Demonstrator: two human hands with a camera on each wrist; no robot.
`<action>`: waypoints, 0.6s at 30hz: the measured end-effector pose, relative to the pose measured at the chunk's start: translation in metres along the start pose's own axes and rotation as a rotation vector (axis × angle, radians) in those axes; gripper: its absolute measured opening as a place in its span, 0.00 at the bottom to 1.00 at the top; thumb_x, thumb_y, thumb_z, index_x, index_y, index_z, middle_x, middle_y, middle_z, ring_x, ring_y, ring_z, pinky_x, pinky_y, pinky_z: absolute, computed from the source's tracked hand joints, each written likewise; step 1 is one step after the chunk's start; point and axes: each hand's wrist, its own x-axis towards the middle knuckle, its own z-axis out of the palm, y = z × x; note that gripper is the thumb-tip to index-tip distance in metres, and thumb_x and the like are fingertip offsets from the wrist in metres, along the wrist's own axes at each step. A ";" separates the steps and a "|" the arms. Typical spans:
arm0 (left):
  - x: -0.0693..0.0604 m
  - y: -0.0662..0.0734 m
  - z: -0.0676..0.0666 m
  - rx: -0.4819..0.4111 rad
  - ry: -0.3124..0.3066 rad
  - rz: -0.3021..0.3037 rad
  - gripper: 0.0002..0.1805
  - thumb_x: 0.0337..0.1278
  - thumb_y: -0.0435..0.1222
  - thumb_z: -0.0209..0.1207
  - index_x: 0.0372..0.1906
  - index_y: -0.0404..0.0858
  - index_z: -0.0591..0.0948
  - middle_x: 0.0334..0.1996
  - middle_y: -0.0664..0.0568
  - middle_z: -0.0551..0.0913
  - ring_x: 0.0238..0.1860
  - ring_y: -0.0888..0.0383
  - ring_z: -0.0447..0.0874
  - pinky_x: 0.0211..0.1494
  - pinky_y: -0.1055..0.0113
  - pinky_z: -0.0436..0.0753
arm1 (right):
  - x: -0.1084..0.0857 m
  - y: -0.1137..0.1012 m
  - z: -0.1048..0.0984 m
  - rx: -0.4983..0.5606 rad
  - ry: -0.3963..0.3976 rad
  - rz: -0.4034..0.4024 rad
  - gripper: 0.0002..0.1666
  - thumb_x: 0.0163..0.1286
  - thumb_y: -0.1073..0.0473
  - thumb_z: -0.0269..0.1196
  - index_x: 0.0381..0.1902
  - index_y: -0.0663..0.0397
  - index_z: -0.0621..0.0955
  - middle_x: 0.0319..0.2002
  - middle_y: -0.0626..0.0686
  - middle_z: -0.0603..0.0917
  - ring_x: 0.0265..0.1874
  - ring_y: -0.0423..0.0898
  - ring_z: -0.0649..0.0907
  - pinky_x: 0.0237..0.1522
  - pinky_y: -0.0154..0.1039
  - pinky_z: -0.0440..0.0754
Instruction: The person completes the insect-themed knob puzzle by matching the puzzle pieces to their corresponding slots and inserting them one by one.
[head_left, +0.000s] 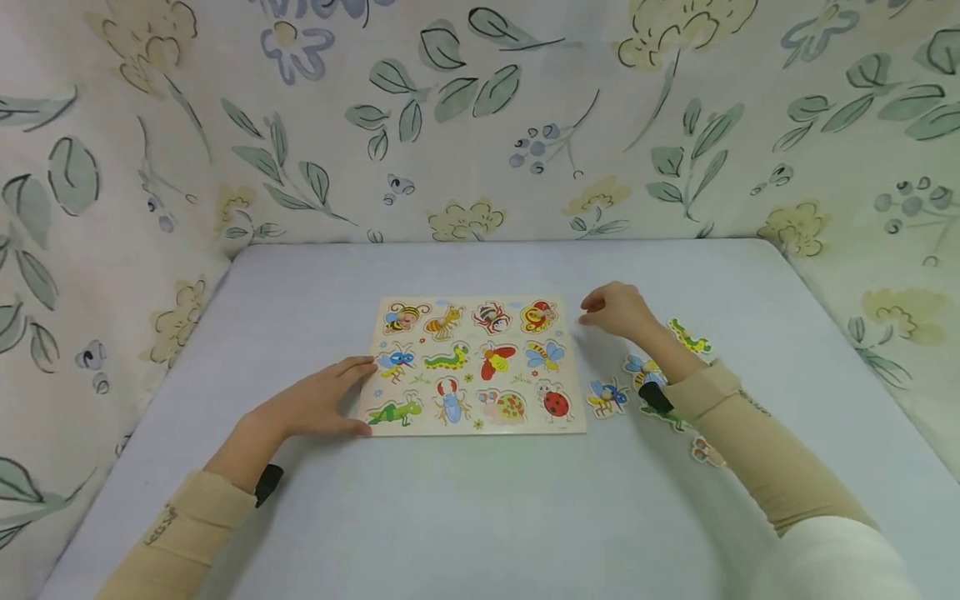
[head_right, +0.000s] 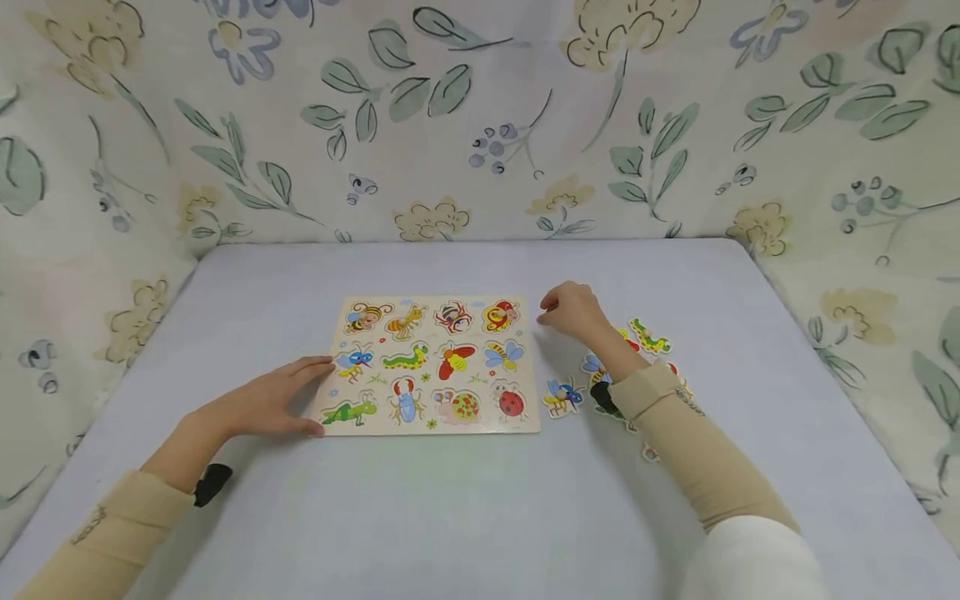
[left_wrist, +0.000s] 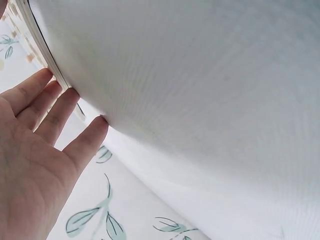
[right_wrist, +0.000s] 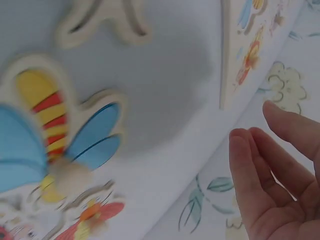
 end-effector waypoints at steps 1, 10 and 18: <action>-0.001 0.000 0.000 -0.001 0.002 -0.001 0.52 0.47 0.55 0.70 0.70 0.27 0.63 0.71 0.35 0.60 0.70 0.34 0.58 0.67 0.40 0.64 | -0.003 0.003 -0.002 -0.003 -0.008 0.001 0.18 0.66 0.62 0.65 0.48 0.72 0.81 0.43 0.65 0.84 0.42 0.58 0.82 0.43 0.49 0.81; -0.003 0.001 -0.002 -0.004 0.007 0.004 0.51 0.47 0.53 0.71 0.69 0.27 0.64 0.71 0.35 0.61 0.69 0.33 0.59 0.66 0.39 0.65 | -0.029 0.022 -0.016 -0.027 -0.056 -0.025 0.17 0.65 0.62 0.66 0.47 0.71 0.82 0.41 0.64 0.85 0.39 0.56 0.83 0.40 0.49 0.81; -0.002 0.001 -0.001 -0.009 0.013 0.015 0.51 0.47 0.53 0.71 0.69 0.27 0.64 0.70 0.35 0.61 0.68 0.33 0.60 0.66 0.39 0.65 | -0.054 0.023 -0.008 -0.010 -0.199 -0.102 0.13 0.63 0.64 0.67 0.43 0.68 0.83 0.36 0.56 0.86 0.36 0.50 0.82 0.39 0.44 0.83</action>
